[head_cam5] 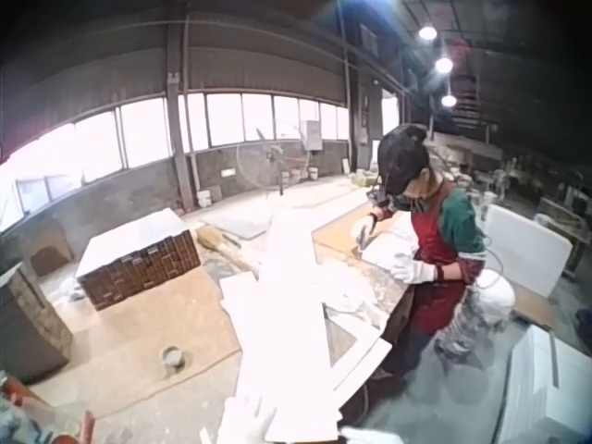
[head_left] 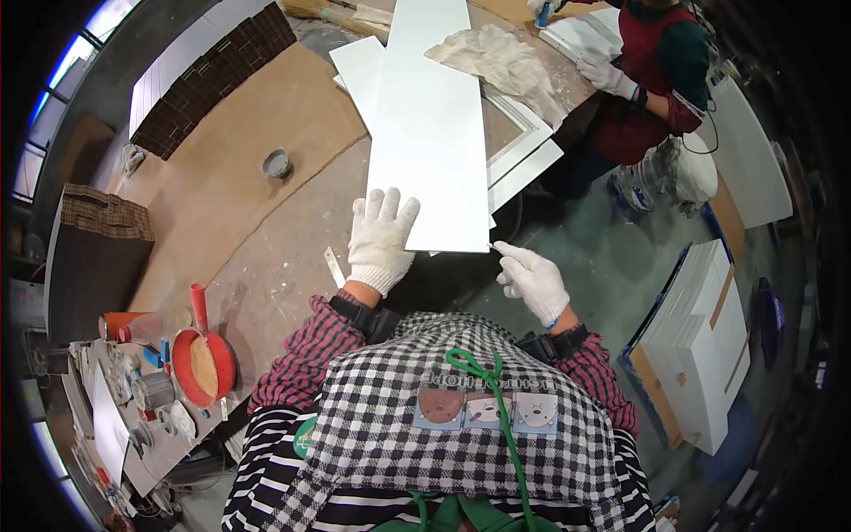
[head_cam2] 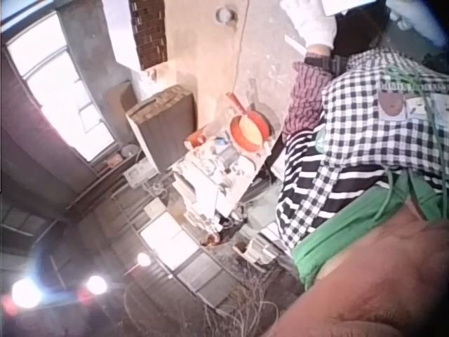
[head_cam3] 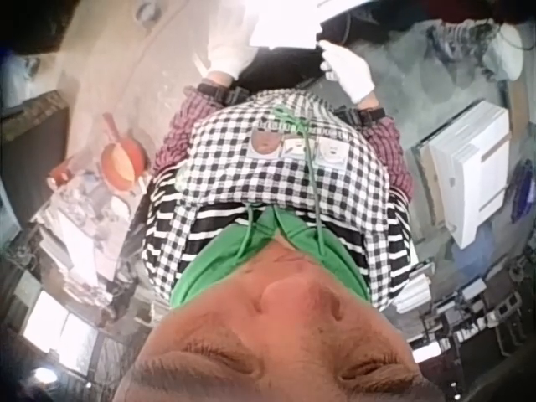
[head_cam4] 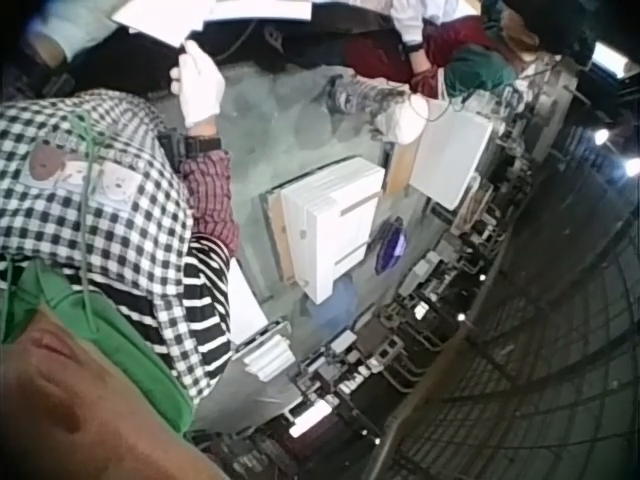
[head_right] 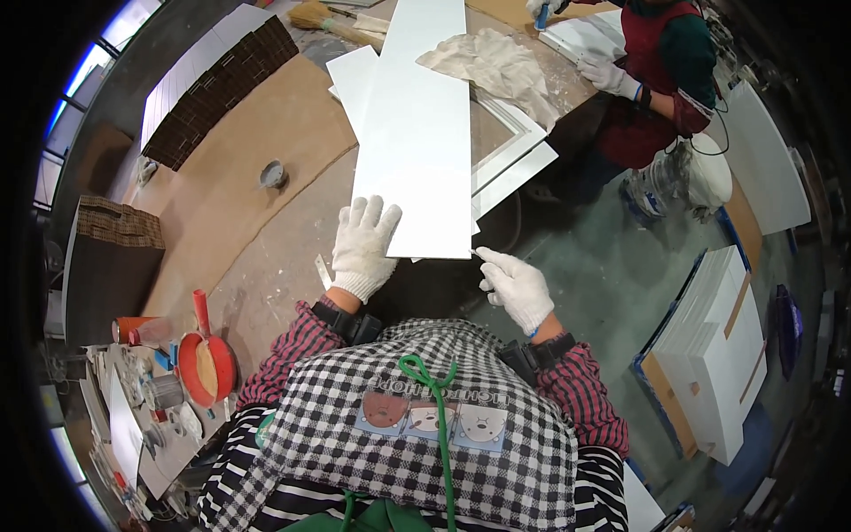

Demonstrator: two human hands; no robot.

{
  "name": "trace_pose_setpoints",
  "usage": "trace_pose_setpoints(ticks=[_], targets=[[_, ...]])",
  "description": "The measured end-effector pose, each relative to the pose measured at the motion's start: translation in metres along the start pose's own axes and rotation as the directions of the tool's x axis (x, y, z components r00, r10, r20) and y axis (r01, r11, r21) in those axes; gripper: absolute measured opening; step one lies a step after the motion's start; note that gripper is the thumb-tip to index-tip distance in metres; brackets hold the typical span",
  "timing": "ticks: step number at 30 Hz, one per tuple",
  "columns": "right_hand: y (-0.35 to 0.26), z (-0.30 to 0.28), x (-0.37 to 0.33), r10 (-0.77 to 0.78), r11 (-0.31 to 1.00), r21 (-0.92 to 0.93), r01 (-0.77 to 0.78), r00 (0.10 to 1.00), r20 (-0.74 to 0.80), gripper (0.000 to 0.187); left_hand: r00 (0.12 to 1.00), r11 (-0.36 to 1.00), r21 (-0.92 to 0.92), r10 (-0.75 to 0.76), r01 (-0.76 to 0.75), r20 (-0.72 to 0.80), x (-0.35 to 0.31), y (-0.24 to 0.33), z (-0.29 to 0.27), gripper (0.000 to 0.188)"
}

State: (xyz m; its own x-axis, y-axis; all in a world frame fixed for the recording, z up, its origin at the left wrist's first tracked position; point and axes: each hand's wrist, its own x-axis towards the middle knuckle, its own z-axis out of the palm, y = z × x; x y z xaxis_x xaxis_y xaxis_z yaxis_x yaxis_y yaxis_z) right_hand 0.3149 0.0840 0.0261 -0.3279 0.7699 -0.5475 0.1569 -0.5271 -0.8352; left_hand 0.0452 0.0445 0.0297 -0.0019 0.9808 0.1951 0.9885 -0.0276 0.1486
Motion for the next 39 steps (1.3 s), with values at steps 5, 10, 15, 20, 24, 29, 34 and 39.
trace_pose_setpoints(ticks=[5, 10, 15, 20, 24, 29, 34, 39], targets=[[0.007, -0.010, -0.011, 0.022, 0.985, -0.171, -0.014, 0.999, 0.046, 0.033, 1.000, 1.000, -0.020, -0.011, 0.011, 0.016, -0.001, -0.002, 0.001, 0.060], [0.009, -0.011, -0.017, 0.008, 0.988, -0.156, -0.008, 1.000, -0.001, 0.032, 1.000, 1.000, -0.009, -0.010, 0.010, 0.018, -0.001, 0.000, 0.000, 0.060], [0.017, -0.005, -0.013, -0.087, 0.994, -0.063, 0.087, 0.996, -0.002, 0.034, 1.000, 1.000, -0.001, -0.003, 0.003, 0.004, -0.001, 0.000, 0.001, 0.060], [0.027, -0.006, -0.006, -0.177, 0.984, -0.023, 0.177, 0.984, -0.033, 0.036, 1.000, 1.000, -0.014, 0.000, 0.000, -0.009, -0.001, 0.000, 0.001, 0.059], [0.025, -0.001, -0.006, -0.310, 0.944, -0.133, 0.303, 0.950, -0.034, 0.036, 0.999, 1.000, 0.010, 0.009, -0.008, -0.041, -0.003, -0.001, 0.003, 0.060], [0.027, 0.000, -0.004, -0.368, 0.896, -0.265, 0.357, 0.930, 0.006, 0.035, 1.000, 1.000, 0.004, 0.007, -0.007, -0.023, -0.002, -0.002, 0.004, 0.060], [0.029, -0.002, -0.004, -0.504, 0.665, -0.622, 0.414, 0.863, 0.036, 0.036, 0.995, 0.999, 0.009, 0.040, -0.039, -0.093, -0.002, -0.002, 0.005, 0.062], [0.001, 0.001, -0.027, -0.523, 0.345, -0.883, 0.319, 0.846, 0.102, 0.034, 0.995, 0.999, 0.010, 0.031, -0.030, -0.097, -0.003, -0.004, 0.006, 0.063]])
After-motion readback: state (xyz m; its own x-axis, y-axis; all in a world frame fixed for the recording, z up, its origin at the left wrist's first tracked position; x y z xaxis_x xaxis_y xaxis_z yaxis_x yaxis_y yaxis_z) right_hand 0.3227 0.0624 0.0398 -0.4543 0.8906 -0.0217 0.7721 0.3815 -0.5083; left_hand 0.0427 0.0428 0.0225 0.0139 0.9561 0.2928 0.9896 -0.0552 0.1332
